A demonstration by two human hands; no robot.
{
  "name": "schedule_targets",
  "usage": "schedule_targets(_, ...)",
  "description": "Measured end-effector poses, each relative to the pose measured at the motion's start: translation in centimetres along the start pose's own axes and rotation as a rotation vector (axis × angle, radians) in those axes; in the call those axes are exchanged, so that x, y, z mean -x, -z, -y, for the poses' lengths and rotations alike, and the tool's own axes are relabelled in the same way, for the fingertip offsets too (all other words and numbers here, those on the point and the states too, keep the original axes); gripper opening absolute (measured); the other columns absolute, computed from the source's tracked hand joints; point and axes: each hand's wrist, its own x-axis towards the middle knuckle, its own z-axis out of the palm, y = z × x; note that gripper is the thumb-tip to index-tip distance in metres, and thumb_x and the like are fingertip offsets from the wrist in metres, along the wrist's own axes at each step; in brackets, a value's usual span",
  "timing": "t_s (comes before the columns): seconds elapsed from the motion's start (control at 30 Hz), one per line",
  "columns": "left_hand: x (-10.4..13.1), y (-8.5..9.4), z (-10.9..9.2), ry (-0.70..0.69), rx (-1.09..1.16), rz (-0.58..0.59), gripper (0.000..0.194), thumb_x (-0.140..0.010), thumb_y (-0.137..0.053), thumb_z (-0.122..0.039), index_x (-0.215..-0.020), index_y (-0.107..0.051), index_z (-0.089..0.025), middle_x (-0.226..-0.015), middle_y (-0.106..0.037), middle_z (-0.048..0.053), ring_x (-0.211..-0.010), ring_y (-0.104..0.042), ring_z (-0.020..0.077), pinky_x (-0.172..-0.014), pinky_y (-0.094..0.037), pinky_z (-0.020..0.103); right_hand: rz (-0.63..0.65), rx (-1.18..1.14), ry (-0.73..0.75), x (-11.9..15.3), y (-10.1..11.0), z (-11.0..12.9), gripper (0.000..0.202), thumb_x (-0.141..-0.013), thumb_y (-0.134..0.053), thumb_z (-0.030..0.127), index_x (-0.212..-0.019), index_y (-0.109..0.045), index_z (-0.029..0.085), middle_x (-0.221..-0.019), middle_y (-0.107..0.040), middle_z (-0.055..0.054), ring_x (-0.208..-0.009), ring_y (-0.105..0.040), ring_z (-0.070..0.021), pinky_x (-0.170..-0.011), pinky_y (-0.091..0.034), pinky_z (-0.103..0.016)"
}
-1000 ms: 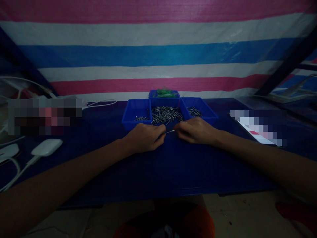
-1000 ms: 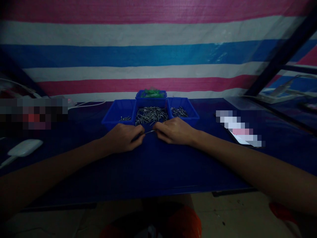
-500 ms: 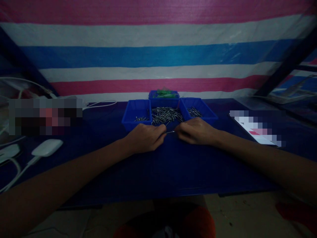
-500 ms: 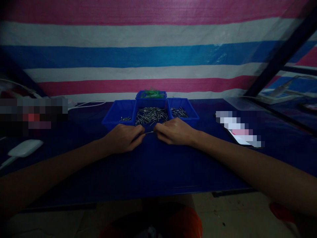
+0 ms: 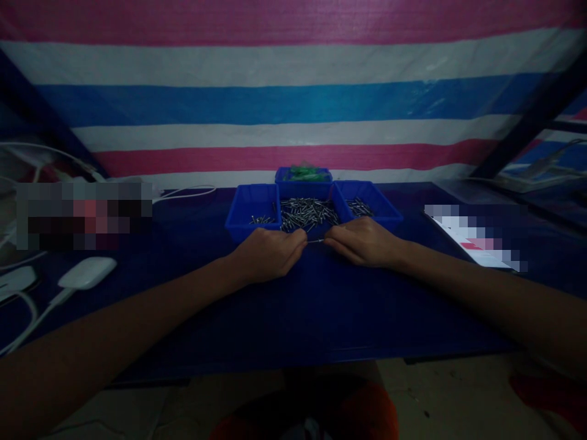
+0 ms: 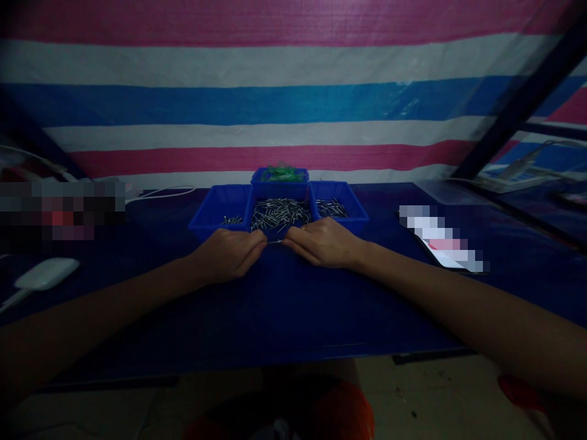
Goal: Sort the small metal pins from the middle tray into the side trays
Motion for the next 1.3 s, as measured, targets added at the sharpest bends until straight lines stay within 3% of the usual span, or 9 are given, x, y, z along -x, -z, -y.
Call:
schedule_targets(0.37,0.0,0.1,0.1,0.002,0.01,0.02,0.029,-0.091,-0.023,-0.026,-0.083,-0.048,-0.014,-0.056,-0.055,0.0,-0.048,-0.052,0.0105,-0.043,-0.033,0.022,0.018,-0.016,0.0,-0.1,0.0,0.0,0.036,-0.092,-0.023,0.031,-0.072,-0.049,0.016,-0.051,-0.045,0.002,-0.044,-0.039,-0.0088,-0.045,-0.03,-0.023)
schedule_targets(0.77,0.0,0.0,0.0,-0.013,0.045,-0.017,0.023,-0.09,-0.03,-0.026,-0.082,-0.048,-0.014,-0.06,-0.057,0.0,-0.052,-0.055,0.0103,-0.045,-0.034,0.021,-0.024,-0.013,0.026,0.3,-0.1,0.0,0.025,-0.09,-0.032,0.03,-0.087,-0.052,0.014,-0.055,-0.055,0.001,-0.046,-0.046,-0.008,-0.046,-0.03,-0.022)
schedule_targets(0.93,0.1,0.0,0.0,-0.055,0.021,-0.064,0.022,-0.09,-0.032,-0.026,-0.078,-0.047,-0.015,-0.056,-0.055,-0.002,-0.049,-0.052,0.0094,-0.043,-0.031,0.021,-0.107,-0.044,0.084,0.4,0.1,0.0,0.019,-0.087,-0.04,0.03,-0.091,-0.052,0.016,-0.053,-0.055,0.004,-0.044,-0.047,-0.0075,-0.043,-0.03,-0.021)
schedule_targets(1.13,0.1,0.1,0.0,-0.087,0.024,-0.068,0.023,-0.09,-0.033,-0.026,-0.077,-0.048,-0.015,-0.056,-0.054,-0.002,-0.048,-0.051,0.0091,-0.043,-0.03,0.021,-0.325,-0.111,0.282,1.4,-0.2,-0.5,0.02,-0.077,-0.051,0.039,-0.085,-0.052,0.021,-0.046,-0.047,0.008,-0.038,-0.042,-0.0075,-0.039,-0.029,-0.024)
schedule_targets(1.3,0.0,0.0,0.0,-0.087,0.031,-0.049,0.023,-0.089,-0.033,-0.026,-0.077,-0.048,-0.015,-0.057,-0.055,-0.003,-0.049,-0.053,0.0092,-0.043,-0.03,0.022,-0.391,-0.149,0.356,1.8,-0.6,-0.7,0.023,-0.074,-0.051,0.044,-0.079,-0.053,0.022,-0.044,-0.043,0.008,-0.037,-0.04,-0.0087,-0.038,-0.028,-0.028)
